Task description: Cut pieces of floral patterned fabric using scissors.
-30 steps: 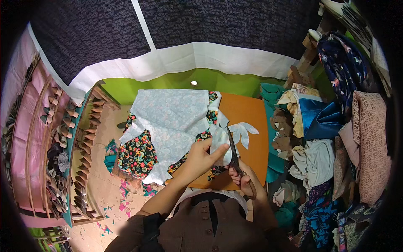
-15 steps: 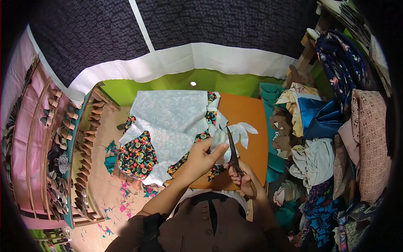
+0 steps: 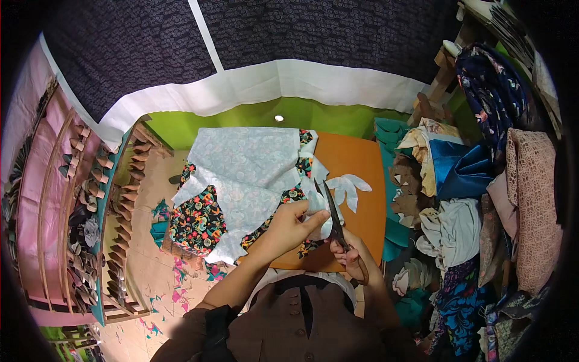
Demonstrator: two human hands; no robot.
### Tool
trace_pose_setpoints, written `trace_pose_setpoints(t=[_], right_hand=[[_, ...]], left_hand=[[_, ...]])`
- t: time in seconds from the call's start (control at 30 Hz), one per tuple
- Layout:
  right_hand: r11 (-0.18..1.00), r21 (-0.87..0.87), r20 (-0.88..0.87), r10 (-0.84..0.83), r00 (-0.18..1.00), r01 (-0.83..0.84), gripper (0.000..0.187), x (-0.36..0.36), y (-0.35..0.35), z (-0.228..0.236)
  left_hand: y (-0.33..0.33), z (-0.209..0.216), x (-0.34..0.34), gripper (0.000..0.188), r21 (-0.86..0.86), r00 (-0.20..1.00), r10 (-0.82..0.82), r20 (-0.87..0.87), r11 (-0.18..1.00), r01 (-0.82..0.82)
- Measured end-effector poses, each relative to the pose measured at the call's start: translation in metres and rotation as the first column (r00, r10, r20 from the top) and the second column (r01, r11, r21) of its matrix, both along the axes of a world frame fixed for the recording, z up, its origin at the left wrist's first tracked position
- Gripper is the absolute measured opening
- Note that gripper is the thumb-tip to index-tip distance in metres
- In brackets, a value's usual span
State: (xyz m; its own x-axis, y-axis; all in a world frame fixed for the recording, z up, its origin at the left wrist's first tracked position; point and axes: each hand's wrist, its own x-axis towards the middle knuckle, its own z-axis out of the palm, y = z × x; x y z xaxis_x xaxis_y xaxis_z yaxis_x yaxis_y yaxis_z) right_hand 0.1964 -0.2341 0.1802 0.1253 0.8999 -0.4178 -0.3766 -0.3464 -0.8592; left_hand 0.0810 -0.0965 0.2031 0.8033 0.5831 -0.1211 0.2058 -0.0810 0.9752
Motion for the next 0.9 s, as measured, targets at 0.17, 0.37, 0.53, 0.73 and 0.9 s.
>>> trace_pose_setpoints(t=[0.17, 0.37, 0.53, 0.73, 0.9], right_hand=[[0.998, 0.066, 0.109, 0.015, 0.994, -0.023, 0.084, -0.002, -0.004, 0.016], [0.983, 0.184, -0.06, 0.024, 0.998, -0.013, 0.08, 0.007, -0.014, -0.014], [0.983, 0.157, 0.321, -0.142, 0.936, 0.096, 0.06, 0.008, -0.008, -0.02], [0.978, 0.157, 0.619, -0.205, 0.758, 0.137, 0.048, 0.019, -0.007, -0.074], [0.971, -0.123, 0.863, 0.002, 0.504, 0.207, 0.044, 0.013, -0.009, -0.08]], left_hand=[[-0.002, 0.006, 0.001, 0.02, -0.083, 0.998, -0.044, -0.048, 0.996, 0.04], [-0.003, 0.003, 0.002, 0.027, -0.173, 0.999, -0.002, 0.05, 0.985, 0.011], [0.007, -0.014, -0.002, 0.039, -0.462, 0.991, -0.006, 0.132, 0.884, 0.067], [0.009, -0.026, -0.005, 0.039, -0.831, 0.968, 0.181, 0.172, 0.555, 0.044], [0.017, -0.047, -0.018, 0.036, -0.719, 0.99, 0.11, 0.091, 0.694, -0.011]])
